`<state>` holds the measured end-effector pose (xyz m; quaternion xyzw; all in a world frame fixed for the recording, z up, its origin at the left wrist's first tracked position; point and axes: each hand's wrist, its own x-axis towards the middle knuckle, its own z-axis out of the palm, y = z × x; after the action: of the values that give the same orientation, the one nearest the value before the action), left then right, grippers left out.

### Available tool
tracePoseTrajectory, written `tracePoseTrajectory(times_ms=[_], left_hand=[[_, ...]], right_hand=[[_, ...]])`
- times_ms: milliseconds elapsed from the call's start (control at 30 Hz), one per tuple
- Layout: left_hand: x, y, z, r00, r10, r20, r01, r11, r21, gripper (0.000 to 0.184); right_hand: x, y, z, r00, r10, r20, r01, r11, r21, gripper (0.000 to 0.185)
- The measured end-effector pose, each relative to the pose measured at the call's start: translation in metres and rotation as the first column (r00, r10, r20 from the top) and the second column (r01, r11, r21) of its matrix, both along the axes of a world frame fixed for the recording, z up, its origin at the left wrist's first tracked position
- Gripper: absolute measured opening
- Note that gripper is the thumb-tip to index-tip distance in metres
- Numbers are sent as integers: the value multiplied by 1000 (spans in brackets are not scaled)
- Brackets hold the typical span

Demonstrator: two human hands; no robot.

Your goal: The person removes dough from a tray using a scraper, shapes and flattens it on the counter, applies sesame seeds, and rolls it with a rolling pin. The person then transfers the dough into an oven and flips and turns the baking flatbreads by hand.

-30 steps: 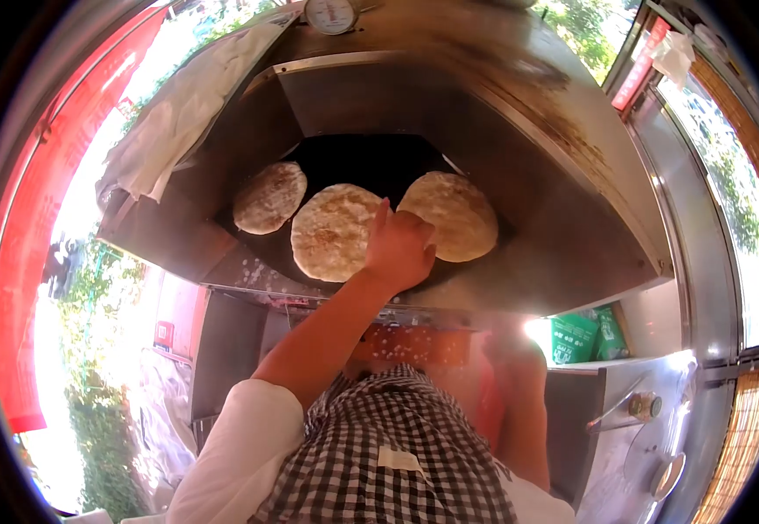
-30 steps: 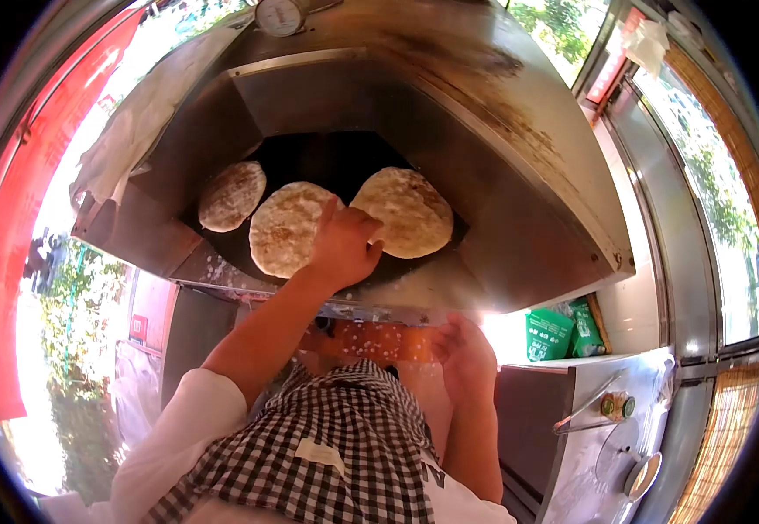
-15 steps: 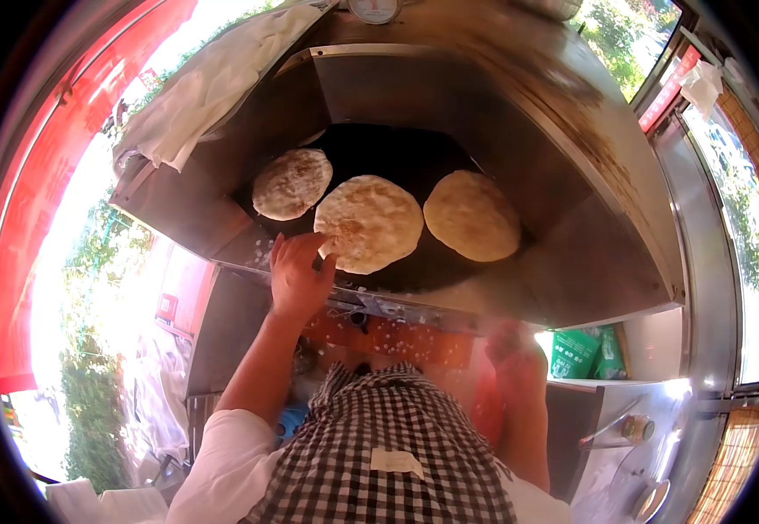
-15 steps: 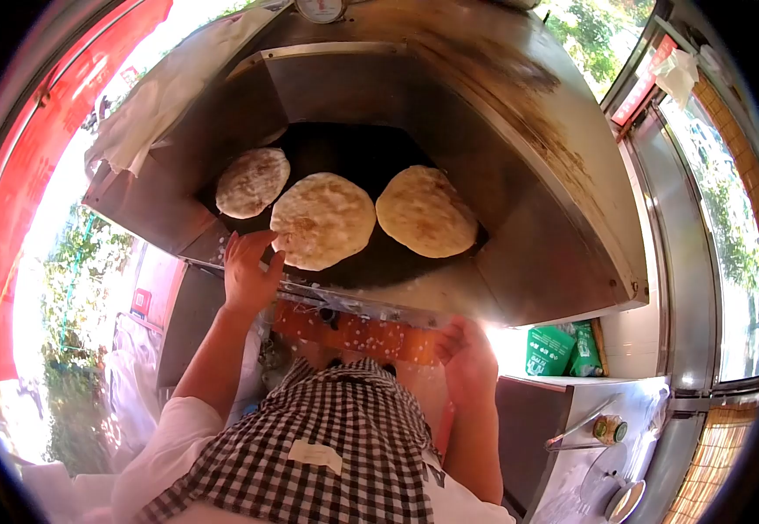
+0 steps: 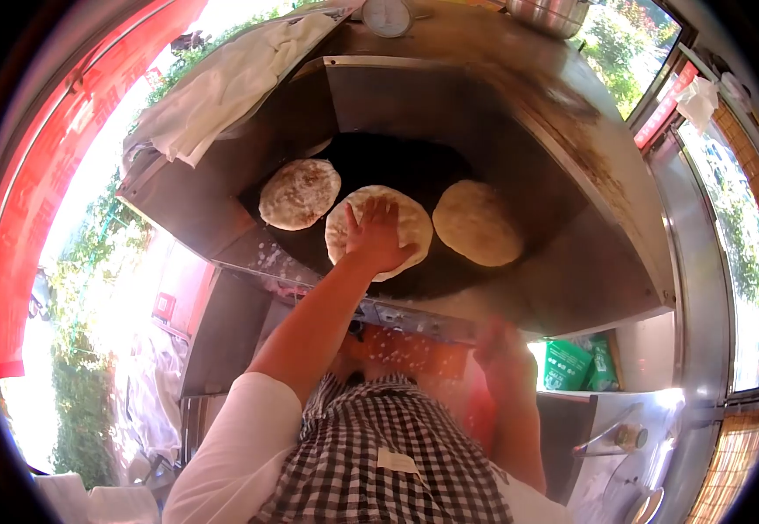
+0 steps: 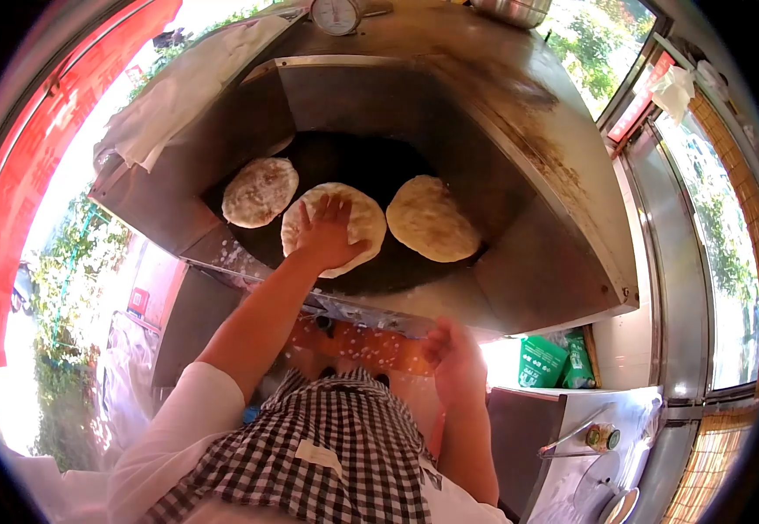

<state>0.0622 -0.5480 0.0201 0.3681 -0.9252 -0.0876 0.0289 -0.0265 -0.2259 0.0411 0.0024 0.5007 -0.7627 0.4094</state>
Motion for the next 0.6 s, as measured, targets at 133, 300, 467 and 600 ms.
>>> tracePoseTrajectory(times_ms=[133, 300, 467, 600], left_hand=[[3, -18, -1, 968, -237, 84, 233, 971, 51, 96], [16, -39, 23, 871, -472, 136, 466, 881, 79, 91], [10, -20, 26, 983, -147, 111, 146, 989, 16, 112], [-2, -5, 36, 947, -132, 293, 100, 988, 122, 131]], right_hand=[[-1, 29, -9, 981, -33, -191, 53, 993, 104, 28], [-6, 50, -12, 988, -52, -143, 71, 989, 131, 27], [-4, 46, -19, 993, -52, -108, 67, 988, 140, 27], [1, 33, -14, 994, -57, -95, 68, 990, 122, 25]])
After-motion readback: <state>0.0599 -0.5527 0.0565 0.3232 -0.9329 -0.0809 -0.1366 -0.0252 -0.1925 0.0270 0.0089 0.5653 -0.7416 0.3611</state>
